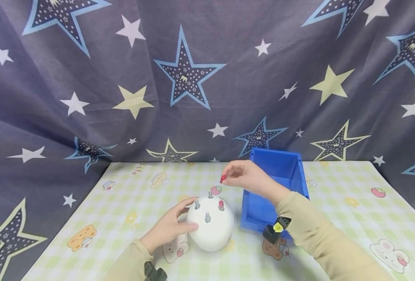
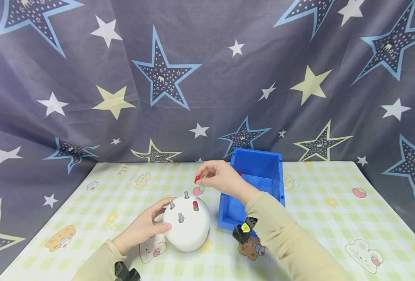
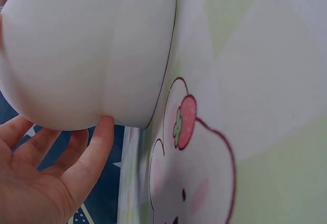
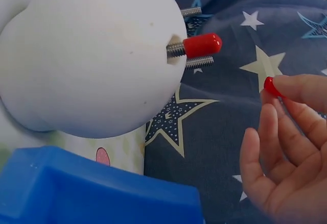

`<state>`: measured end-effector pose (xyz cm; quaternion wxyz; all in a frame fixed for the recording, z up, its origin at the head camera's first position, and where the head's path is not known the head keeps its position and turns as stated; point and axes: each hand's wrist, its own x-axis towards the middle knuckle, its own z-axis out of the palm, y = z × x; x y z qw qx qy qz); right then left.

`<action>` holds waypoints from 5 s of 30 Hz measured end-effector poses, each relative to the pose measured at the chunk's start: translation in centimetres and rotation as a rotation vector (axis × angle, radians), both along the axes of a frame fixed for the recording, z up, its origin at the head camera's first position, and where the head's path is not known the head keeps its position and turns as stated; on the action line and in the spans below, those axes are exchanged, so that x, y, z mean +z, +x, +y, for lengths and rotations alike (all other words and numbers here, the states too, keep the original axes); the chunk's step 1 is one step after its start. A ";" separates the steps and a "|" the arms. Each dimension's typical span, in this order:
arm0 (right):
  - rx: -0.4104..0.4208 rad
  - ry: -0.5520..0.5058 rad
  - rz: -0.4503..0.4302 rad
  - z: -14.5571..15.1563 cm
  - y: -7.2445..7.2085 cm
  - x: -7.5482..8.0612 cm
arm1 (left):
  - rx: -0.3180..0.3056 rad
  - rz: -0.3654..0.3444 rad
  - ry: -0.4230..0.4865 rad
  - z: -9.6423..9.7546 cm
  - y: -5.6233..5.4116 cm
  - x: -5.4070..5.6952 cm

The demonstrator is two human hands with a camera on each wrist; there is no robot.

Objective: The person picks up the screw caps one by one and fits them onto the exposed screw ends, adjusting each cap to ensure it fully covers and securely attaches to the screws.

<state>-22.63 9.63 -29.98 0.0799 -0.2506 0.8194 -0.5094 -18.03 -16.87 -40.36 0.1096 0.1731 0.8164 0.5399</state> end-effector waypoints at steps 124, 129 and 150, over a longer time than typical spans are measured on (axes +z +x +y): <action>0.072 0.203 0.052 -3.6 0.2 -1.4 | -0.028 0.013 0.044 0.1 0.2 0.1; 0.083 0.187 0.035 -3.5 0.1 -1.5 | -0.029 0.022 0.047 0.2 0.2 0.1; 0.083 0.229 0.031 -2.8 0.0 -1.6 | -0.014 0.028 0.058 0.2 0.3 -0.2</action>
